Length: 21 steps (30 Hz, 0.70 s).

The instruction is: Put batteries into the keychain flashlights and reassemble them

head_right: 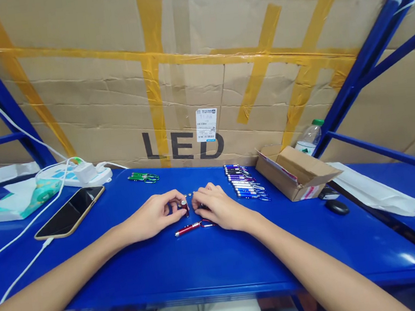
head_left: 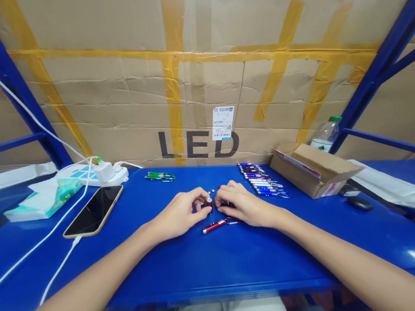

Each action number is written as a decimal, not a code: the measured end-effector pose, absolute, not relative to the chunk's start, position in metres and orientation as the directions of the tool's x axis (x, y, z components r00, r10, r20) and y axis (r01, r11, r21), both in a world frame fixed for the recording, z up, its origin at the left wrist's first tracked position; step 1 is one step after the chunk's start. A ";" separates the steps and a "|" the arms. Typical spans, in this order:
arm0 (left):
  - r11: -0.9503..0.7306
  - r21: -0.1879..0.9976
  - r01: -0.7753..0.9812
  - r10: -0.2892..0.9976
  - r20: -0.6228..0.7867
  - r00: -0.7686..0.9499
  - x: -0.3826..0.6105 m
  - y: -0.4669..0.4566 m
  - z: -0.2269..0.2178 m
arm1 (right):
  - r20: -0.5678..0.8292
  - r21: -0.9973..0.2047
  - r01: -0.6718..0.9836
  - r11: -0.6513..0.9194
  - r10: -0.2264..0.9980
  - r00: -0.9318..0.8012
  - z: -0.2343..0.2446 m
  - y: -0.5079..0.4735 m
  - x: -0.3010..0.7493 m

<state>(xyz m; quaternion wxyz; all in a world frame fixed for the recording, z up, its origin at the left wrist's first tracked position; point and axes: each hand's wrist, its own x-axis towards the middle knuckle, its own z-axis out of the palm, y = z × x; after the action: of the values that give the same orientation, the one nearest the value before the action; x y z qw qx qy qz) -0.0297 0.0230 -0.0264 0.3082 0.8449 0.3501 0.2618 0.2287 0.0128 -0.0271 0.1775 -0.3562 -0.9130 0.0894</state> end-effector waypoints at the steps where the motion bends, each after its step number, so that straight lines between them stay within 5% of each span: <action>1: -0.565 0.705 0.430 0.755 0.231 0.613 -0.030 0.023 -0.027 | 0.269 -0.308 0.612 0.729 0.683 -0.679 -0.027 0.013 0.229; 11: -0.622 0.647 0.442 0.720 0.249 0.648 -0.029 0.020 -0.026 | 0.467 -0.603 0.490 0.629 0.777 -0.423 -0.023 0.006 0.224; 21: -0.652 0.632 0.418 0.698 0.286 0.657 -0.027 0.018 -0.027 | 0.496 -0.648 0.399 0.649 0.757 -0.425 -0.021 0.002 0.224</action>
<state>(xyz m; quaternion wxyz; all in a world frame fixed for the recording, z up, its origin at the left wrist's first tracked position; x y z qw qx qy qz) -0.0273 0.0184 -0.0268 0.2667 0.8702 0.3206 0.2625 0.2238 0.0022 -0.0211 0.4020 -0.3549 -0.8141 0.2230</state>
